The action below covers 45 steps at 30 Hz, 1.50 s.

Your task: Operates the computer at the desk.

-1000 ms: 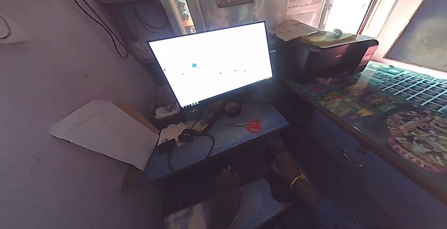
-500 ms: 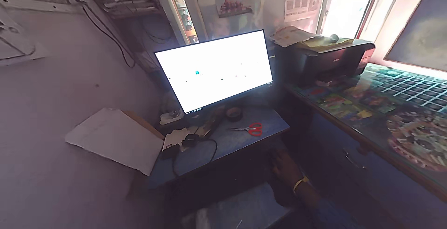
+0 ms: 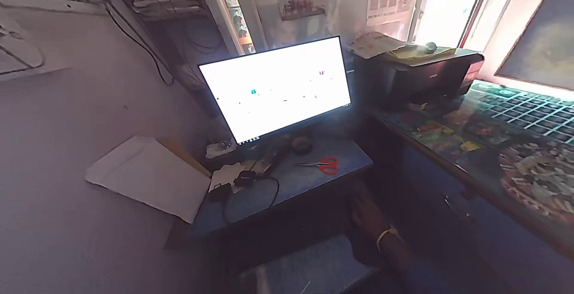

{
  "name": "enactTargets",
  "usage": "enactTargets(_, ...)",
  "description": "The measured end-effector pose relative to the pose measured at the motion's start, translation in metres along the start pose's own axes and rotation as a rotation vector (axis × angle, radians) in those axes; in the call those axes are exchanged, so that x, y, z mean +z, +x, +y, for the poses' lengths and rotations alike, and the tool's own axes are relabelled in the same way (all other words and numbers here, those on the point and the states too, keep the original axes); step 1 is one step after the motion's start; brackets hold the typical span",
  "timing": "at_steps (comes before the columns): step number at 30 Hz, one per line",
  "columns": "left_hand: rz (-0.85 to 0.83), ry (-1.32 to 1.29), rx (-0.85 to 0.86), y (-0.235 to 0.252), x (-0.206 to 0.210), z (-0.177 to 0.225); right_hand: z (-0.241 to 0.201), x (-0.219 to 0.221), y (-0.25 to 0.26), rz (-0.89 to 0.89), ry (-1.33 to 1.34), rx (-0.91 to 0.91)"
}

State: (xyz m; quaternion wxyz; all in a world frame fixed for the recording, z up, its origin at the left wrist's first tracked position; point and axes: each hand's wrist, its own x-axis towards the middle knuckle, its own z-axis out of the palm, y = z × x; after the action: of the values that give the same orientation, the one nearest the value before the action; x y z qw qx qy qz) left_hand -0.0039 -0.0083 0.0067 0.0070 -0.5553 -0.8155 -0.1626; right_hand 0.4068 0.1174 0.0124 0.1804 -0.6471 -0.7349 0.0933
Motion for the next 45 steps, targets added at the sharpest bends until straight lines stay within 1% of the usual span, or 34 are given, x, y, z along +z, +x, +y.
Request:
enactTargets(2, -0.059, 0.063, -0.026, 0.003, -0.016, 0.021, -0.001, -0.001, 0.0, 0.011, -0.01, 0.012)
enactTargets(4, -0.085, 0.056, 0.006, 0.005, -0.026, 0.035, 0.0, 0.0, 0.0, 0.027, -0.016, 0.002)
enactTargets(6, -0.062, -0.019, 0.031, 0.01, -0.021, 0.039, 0.001, 0.001, 0.001, 0.016, -0.017, -0.001)
enactTargets(8, -0.117, 0.043, 0.03, 0.017, -0.011, 0.041, 0.002, 0.002, 0.002, 0.02, -0.018, -0.006)
enactTargets(12, -0.126, 0.105, 0.04, 0.023, -0.001, 0.037, 0.001, 0.0, 0.0, -0.005, -0.002, -0.005)
enactTargets(14, -0.143, 0.045, -0.029, 0.02, -0.006, 0.036, 0.001, -0.001, -0.003, -0.039, 0.021, 0.007)
enactTargets(16, -0.105, -0.005, -0.162, 0.018, -0.009, 0.033, 0.003, -0.001, -0.003, -0.043, 0.01, -0.002)
enactTargets(18, -0.045, -0.107, -0.24, 0.013, -0.016, 0.031, 0.005, 0.003, -0.002, -0.009, -0.011, -0.027)
enactTargets(20, 0.021, -0.13, -0.288, 0.011, -0.011, 0.025, 0.008, 0.009, 0.001, 0.043, -0.018, -0.049)
enactTargets(24, 0.1, -0.052, -0.274, 0.01, 0.011, 0.01, 0.008, 0.01, 0.001, 0.042, -0.019, -0.063)
enactTargets(27, 0.057, -0.034, -0.274, 0.009, 0.006, 0.013, 0.008, 0.011, 0.003, 0.077, -0.015, -0.085)
enactTargets(30, 0.052, -0.046, -0.239, 0.01, 0.016, 0.006, 0.009, 0.01, 0.004, 0.057, -0.028, -0.077)
enactTargets(35, 0.05, -0.045, -0.251, 0.012, 0.029, -0.001, 0.01, 0.012, 0.003, 0.059, -0.034, -0.077)
enactTargets(42, 0.082, -0.05, -0.2, 0.011, 0.021, 0.002, 0.01, 0.012, 0.003, 0.058, -0.036, -0.077)
enactTargets(45, 0.071, -0.048, -0.215, 0.014, 0.023, 0.001, 0.011, 0.014, 0.004, 0.073, -0.045, -0.08)
